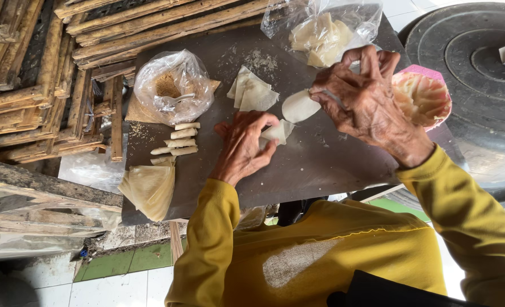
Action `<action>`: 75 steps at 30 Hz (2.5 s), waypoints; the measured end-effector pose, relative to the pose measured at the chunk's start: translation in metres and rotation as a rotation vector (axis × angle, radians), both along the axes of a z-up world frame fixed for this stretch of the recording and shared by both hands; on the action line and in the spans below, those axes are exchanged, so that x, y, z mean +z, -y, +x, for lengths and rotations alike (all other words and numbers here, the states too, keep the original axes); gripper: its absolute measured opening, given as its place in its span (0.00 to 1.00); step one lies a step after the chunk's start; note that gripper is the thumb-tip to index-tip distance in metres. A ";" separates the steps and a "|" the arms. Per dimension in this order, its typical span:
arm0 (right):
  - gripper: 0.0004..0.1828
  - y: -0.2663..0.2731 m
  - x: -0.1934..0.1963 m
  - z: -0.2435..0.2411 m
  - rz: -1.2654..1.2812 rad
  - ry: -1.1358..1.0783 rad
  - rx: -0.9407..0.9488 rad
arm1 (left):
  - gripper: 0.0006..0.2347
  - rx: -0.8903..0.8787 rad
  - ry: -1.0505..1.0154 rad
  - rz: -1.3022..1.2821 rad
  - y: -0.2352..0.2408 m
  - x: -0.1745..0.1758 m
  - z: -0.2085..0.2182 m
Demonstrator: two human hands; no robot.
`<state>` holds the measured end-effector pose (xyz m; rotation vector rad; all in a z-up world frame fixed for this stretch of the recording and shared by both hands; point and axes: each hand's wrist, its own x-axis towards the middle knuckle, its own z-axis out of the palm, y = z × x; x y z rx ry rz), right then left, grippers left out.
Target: The person repeatedly scoops a granular filling into thin triangular wrappers, folds them into small packets, and places them on the table. The process is continuous and methodical.
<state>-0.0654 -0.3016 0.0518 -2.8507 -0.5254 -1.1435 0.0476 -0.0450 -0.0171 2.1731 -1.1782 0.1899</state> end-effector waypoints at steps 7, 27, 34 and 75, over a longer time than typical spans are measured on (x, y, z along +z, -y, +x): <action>0.05 0.001 -0.004 -0.025 0.114 -0.098 0.010 | 0.02 0.015 0.126 -0.048 -0.007 0.002 -0.013; 0.08 -0.009 0.003 -0.029 0.222 -0.172 0.047 | 0.07 -0.102 -0.026 -0.058 0.001 0.000 -0.014; 0.08 -0.007 -0.001 -0.028 0.255 -0.195 0.073 | 0.04 -0.032 0.128 -0.052 0.003 -0.006 -0.019; 0.17 -0.064 -0.031 -0.005 0.052 -0.011 -0.030 | 0.05 -0.091 -0.337 -0.328 -0.015 0.016 -0.022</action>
